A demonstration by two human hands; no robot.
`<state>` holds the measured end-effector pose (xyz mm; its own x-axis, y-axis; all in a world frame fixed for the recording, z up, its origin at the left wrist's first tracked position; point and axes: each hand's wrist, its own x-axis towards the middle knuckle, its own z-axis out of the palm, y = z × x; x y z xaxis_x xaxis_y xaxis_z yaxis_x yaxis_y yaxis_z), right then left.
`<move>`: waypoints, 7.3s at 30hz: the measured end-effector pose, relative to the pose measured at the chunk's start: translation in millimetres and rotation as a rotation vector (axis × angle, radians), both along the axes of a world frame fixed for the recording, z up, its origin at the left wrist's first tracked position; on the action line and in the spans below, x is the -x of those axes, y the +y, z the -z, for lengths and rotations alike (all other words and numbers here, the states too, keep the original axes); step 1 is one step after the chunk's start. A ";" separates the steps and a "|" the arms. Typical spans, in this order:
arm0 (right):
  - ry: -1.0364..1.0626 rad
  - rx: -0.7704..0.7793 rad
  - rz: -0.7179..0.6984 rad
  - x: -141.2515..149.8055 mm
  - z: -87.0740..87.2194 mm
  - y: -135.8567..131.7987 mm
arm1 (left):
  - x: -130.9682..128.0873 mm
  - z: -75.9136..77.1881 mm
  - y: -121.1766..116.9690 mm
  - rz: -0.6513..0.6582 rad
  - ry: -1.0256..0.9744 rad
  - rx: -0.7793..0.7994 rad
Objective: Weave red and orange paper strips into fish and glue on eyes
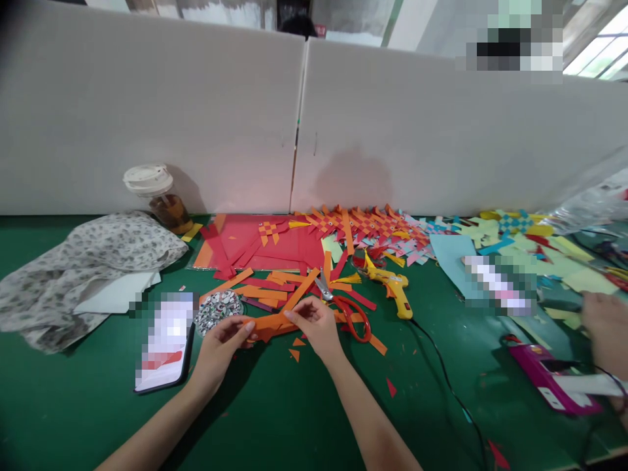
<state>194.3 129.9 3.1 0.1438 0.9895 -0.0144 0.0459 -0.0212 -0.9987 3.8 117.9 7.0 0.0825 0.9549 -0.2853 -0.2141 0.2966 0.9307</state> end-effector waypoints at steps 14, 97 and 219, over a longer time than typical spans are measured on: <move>0.008 0.102 -0.181 -13.8 -4.8 5.8 | 9.3 2.0 4.8 -0.038 0.175 -0.086; -0.522 -0.557 0.297 -12.0 -28.8 -30.0 | 10.9 -6.5 -3.0 0.070 0.091 -0.193; -0.143 -0.025 0.061 7.5 -10.2 -30.8 | 5.3 -2.7 -1.8 0.073 -0.067 -0.111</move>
